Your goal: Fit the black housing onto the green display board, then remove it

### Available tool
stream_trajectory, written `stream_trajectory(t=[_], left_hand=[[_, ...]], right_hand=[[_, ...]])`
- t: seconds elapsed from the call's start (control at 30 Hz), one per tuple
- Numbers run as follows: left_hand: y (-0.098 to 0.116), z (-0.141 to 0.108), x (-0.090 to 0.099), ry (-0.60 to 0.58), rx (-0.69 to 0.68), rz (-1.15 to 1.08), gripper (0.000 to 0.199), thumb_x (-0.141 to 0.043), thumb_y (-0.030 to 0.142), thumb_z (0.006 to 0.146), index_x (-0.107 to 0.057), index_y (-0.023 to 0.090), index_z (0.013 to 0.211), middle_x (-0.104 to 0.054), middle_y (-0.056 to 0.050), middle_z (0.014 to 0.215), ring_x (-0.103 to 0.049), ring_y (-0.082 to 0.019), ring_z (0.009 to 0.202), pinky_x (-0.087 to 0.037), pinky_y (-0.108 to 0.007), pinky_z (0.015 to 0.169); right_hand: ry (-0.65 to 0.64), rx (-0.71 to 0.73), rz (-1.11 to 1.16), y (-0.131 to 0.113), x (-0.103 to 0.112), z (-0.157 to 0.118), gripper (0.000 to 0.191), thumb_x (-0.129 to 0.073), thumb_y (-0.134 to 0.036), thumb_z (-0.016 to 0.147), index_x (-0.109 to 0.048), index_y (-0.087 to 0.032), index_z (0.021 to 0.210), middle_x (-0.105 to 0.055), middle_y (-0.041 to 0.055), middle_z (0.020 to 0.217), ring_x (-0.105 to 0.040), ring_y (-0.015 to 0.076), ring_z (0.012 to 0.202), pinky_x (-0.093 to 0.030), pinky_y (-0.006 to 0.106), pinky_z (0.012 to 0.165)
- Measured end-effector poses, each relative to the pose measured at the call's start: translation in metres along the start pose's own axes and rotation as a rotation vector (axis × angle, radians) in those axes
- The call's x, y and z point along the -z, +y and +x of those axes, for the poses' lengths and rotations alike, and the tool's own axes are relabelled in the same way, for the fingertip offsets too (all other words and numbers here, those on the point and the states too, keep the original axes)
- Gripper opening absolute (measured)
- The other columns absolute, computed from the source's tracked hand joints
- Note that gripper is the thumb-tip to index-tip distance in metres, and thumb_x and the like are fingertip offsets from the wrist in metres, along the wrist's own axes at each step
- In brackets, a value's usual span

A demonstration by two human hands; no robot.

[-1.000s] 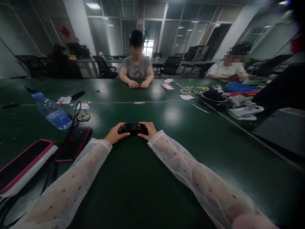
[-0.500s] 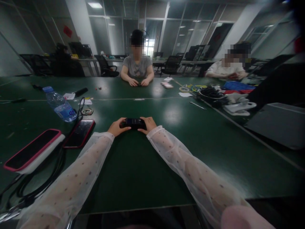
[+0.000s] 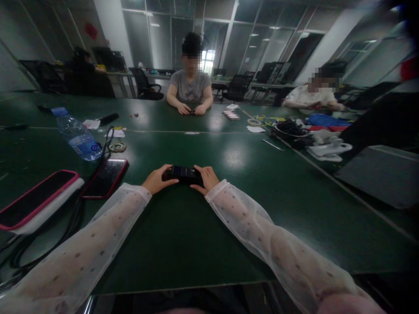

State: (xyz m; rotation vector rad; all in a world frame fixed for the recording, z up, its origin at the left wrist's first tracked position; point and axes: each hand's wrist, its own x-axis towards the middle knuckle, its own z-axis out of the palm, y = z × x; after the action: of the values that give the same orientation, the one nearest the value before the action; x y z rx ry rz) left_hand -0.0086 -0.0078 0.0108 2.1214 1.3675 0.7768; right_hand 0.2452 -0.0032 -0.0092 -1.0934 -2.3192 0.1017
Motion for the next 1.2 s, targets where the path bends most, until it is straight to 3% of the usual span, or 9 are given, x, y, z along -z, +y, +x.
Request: stream_trajectory(t=[0.3, 0.9, 1.2], left_hand=[[0.0032, 0.0005, 0.0026, -0.029, -0.002, -0.013, 0.057, -0.066, 0.047, 0.073, -0.048, 0.021, 0.12, -0.063, -0.008, 0.103, -0.061, -0.021, 0.077, -0.047, -0.033, 0.068], [0.0051, 0.0028, 0.0039, -0.065, -0.004, -0.058, 0.054, -0.065, 0.044, 0.076, -0.047, 0.023, 0.122, -0.062, -0.008, 0.109, -0.061, -0.024, 0.092, -0.048, -0.038, 0.077], [0.005, 0.0024, 0.0037, -0.061, -0.032, -0.046, 0.055, -0.064, 0.046, 0.077, -0.046, 0.023, 0.123, -0.062, -0.008, 0.109, -0.061, -0.023, 0.091, -0.048, -0.036, 0.076]], right_hand=[[0.003, 0.008, 0.033, -0.0003, 0.0011, -0.0018, 0.08, -0.069, -0.037, 0.072, -0.028, -0.018, 0.138, -0.053, 0.0146, 0.111, -0.047, 0.0333, 0.106, -0.046, 0.055, 0.088], [-0.003, -0.044, 0.112, 0.0029, 0.0007, -0.0015, 0.078, -0.07, -0.031, 0.071, -0.029, -0.023, 0.137, -0.053, 0.0114, 0.112, -0.047, 0.0313, 0.105, -0.046, 0.052, 0.089], [0.01, -0.213, 0.26, 0.0035, 0.0021, -0.0013, 0.069, -0.07, -0.037, 0.072, -0.037, -0.022, 0.132, -0.051, 0.0109, 0.108, -0.05, 0.0274, 0.106, -0.046, 0.048, 0.092]])
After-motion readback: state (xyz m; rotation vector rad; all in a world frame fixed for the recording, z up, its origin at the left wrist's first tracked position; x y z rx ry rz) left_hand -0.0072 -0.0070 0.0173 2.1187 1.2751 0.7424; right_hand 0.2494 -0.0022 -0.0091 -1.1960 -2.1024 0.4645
